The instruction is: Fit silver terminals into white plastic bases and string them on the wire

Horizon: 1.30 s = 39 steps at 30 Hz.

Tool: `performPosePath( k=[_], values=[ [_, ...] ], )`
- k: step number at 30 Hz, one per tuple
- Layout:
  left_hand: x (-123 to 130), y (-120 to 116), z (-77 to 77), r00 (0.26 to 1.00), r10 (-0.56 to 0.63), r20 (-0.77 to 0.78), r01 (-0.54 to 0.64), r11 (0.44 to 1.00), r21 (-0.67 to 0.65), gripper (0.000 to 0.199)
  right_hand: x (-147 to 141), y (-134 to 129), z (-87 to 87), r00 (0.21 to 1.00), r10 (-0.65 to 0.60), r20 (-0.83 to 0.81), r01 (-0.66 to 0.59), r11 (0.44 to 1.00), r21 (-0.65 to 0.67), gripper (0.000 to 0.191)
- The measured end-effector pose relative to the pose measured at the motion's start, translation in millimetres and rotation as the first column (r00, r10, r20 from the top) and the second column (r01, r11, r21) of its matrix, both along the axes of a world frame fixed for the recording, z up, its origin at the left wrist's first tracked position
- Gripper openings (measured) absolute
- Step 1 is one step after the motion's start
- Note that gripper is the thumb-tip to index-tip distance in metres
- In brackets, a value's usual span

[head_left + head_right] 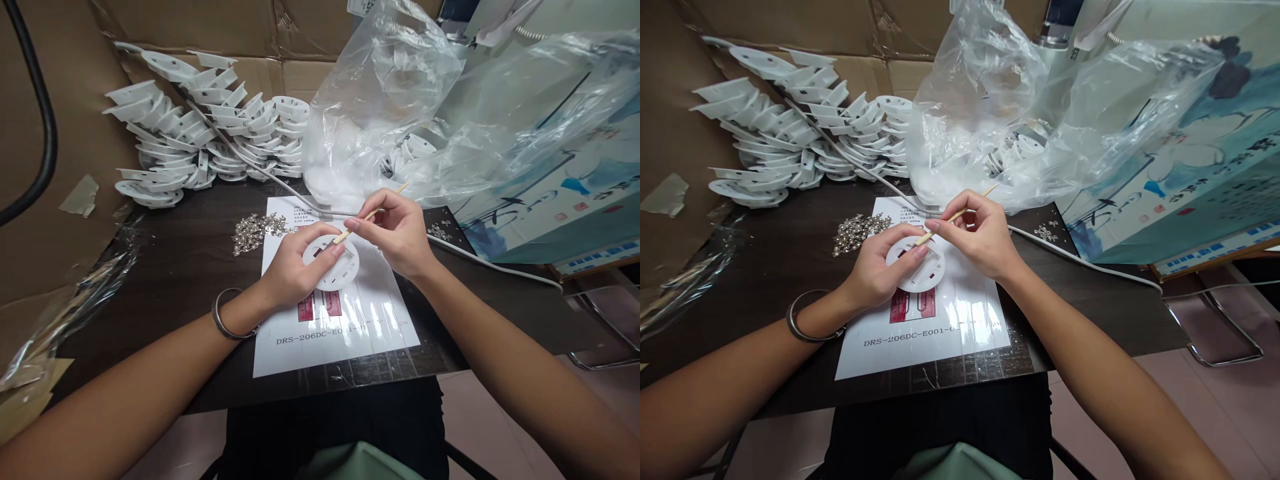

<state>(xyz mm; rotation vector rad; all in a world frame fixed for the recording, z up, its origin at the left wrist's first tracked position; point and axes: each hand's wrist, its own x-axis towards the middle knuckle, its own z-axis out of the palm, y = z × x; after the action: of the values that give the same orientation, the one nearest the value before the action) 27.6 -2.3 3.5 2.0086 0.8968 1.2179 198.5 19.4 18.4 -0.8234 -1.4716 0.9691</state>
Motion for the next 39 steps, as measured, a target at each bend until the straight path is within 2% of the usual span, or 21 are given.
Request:
performPosePath(
  k=[7,14,25,31,35,39],
  values=[
    [-1.7,0.7,-0.6,1.0,-0.019,0.01,0.019,1.0,-0.008,0.01,0.3,0.9,-1.8,1.0,-0.001,0.025,0.001,1.0,0.004,0.036],
    [0.2,2.5,-4.2,0.999,0.038,0.038,-0.037,0.999,-0.033,0.019,-1.6,1.2,-2.9,0.997,-0.028,0.076,0.027,0.999,0.022,0.039],
    [1.1,3.8,-5.0,0.994,0.094,0.049,-0.089,0.992,-0.093,0.018,1.2,1.9,-10.5,0.986,-0.083,0.146,0.068,0.992,0.102,0.032],
    [1.6,5.2,-6.7,0.988,0.124,0.088,-0.097,0.959,-0.265,0.029,1.6,6.4,-11.5,0.997,-0.064,0.048,0.066,0.997,-0.033,0.033],
    [1.4,6.6,-6.5,0.981,0.163,0.109,-0.127,0.95,-0.286,0.029,1.9,7.4,-8.5,0.998,-0.057,-0.006,0.056,0.995,-0.08,0.032],
    [1.1,6.7,-5.2,0.982,0.164,0.088,-0.135,0.952,-0.275,0.028,0.1,4.7,-5.8,0.999,-0.044,-0.019,0.043,0.997,-0.059,0.032]
  ],
)
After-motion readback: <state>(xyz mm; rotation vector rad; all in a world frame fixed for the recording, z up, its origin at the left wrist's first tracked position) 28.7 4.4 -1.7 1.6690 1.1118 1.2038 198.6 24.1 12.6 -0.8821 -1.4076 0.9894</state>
